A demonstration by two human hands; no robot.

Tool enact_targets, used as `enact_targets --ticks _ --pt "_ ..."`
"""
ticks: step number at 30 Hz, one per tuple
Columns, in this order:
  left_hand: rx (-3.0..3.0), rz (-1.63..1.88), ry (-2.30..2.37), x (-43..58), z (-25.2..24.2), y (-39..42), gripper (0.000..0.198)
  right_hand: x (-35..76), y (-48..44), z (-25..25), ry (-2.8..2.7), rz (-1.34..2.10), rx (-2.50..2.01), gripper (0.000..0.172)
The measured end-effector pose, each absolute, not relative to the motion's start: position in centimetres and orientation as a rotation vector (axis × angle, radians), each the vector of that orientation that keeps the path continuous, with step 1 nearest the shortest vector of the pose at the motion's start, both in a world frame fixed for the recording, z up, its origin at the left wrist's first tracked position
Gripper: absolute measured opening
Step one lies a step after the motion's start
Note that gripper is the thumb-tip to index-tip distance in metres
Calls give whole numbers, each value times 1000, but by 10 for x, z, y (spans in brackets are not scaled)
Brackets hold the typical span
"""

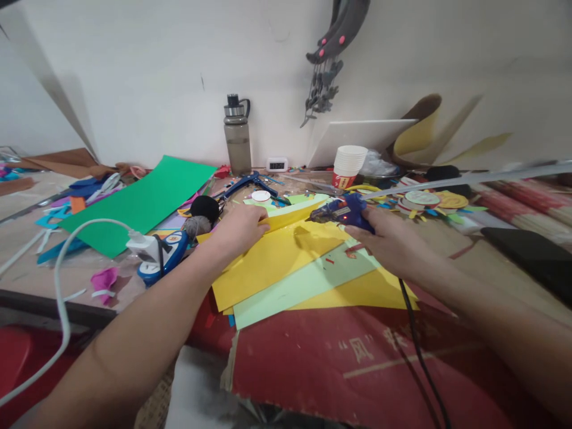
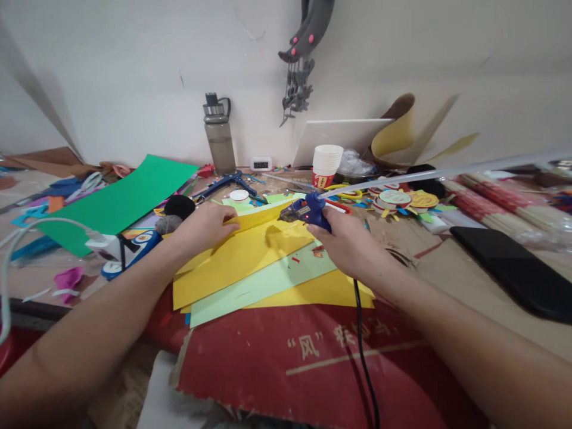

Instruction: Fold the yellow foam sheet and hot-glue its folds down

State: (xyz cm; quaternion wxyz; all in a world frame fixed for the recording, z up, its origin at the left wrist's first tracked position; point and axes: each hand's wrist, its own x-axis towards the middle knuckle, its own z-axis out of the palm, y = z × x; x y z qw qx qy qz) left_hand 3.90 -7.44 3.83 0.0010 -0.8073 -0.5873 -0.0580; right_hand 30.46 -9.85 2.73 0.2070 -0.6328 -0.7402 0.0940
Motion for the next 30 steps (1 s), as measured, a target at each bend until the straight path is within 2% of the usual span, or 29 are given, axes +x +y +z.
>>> enact_targets --ticks 15,22,30 --pt "-2557 -265 -1850 38 36 -72 19 283 -96 19 -2147 259 -1734 24" --pt "-2541 -239 -1842 38 36 -72 19 287 -94 18 -2110 262 -1738 20" --pt "-2555 -259 -1886 38 37 -72 21 300 -89 11 -1922 588 -1722 23"
